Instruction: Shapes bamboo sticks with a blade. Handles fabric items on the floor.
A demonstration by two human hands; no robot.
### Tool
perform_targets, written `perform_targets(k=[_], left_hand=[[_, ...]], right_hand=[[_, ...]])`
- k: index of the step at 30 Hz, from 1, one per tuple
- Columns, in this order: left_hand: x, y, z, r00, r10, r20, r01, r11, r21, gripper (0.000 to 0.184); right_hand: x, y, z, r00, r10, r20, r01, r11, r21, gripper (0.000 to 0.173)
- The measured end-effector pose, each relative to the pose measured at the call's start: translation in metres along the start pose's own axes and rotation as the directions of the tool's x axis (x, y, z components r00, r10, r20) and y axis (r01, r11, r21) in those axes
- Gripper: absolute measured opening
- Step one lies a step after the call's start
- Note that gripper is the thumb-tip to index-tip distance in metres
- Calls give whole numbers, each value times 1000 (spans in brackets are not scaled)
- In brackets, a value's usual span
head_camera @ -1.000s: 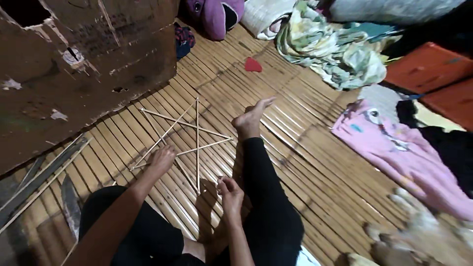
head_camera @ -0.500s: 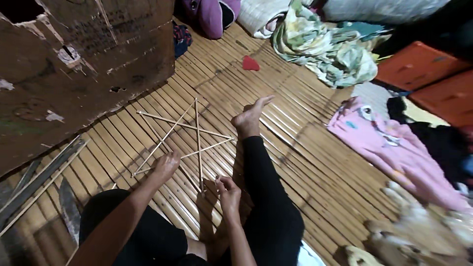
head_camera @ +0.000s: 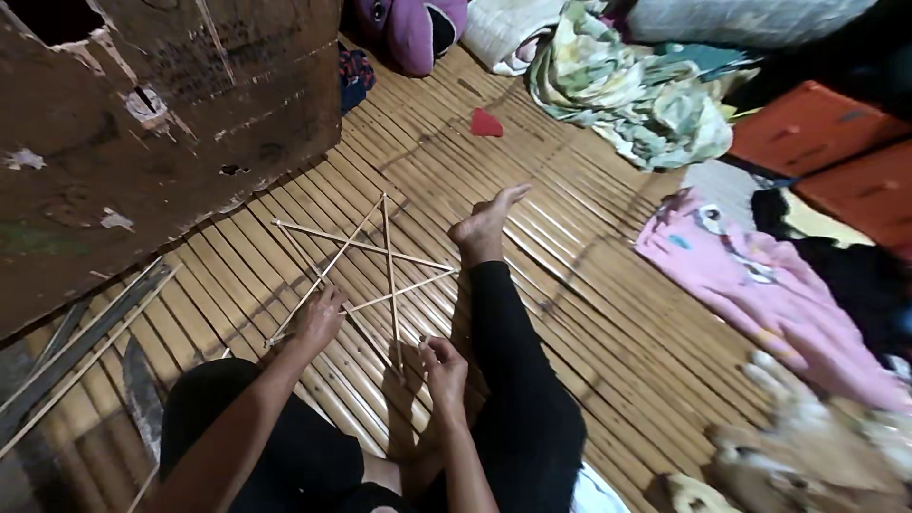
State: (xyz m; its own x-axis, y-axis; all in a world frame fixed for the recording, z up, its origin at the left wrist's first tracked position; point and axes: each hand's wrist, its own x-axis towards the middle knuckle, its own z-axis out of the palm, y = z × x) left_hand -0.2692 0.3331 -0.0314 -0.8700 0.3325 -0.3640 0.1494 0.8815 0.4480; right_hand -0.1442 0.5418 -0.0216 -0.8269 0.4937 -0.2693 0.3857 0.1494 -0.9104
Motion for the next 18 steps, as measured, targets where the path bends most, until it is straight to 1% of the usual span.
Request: perform_targets(k=[3,4,6,8,11,13,15,18], left_hand=[[-5,-2,-3,996,-85,-22,84,996,-42,34],[-6,-2,-3,994,-109,-6,109,993,-42,34],[-8,-3,-3,990,-136,28,137,990,-32,32],[-7,-5,-2,987,-151,47,152,988,-23,32],[-8,-5,-3,985,-160,63,163,986,-31,32],[-9,-4,-4,985,-156,70,158,987,-23,31],[-10,-3,-4,986,-149,73,150,989,-15,31],[-13,-3,-4,987,-148,66,151,988,-31,32]], right_hand=[[0,-1,0,1000,8,-4,-8,1000,-24,13],[1,-1,-1,1000,10,-5,-10,998,-57,13],[2,-1,-4,1000,19,-4,-20,982,-189,15],[4,-3,-7,996,86,31,-68,926,-370,20],[6,-7,-6,957,270,112,-156,795,-587,26],[7,-8,-3,927,350,133,-178,725,-665,27],[6,-8,-1,909,393,141,-181,676,-714,27],[4,-7,0,909,390,143,-166,657,-735,29]])
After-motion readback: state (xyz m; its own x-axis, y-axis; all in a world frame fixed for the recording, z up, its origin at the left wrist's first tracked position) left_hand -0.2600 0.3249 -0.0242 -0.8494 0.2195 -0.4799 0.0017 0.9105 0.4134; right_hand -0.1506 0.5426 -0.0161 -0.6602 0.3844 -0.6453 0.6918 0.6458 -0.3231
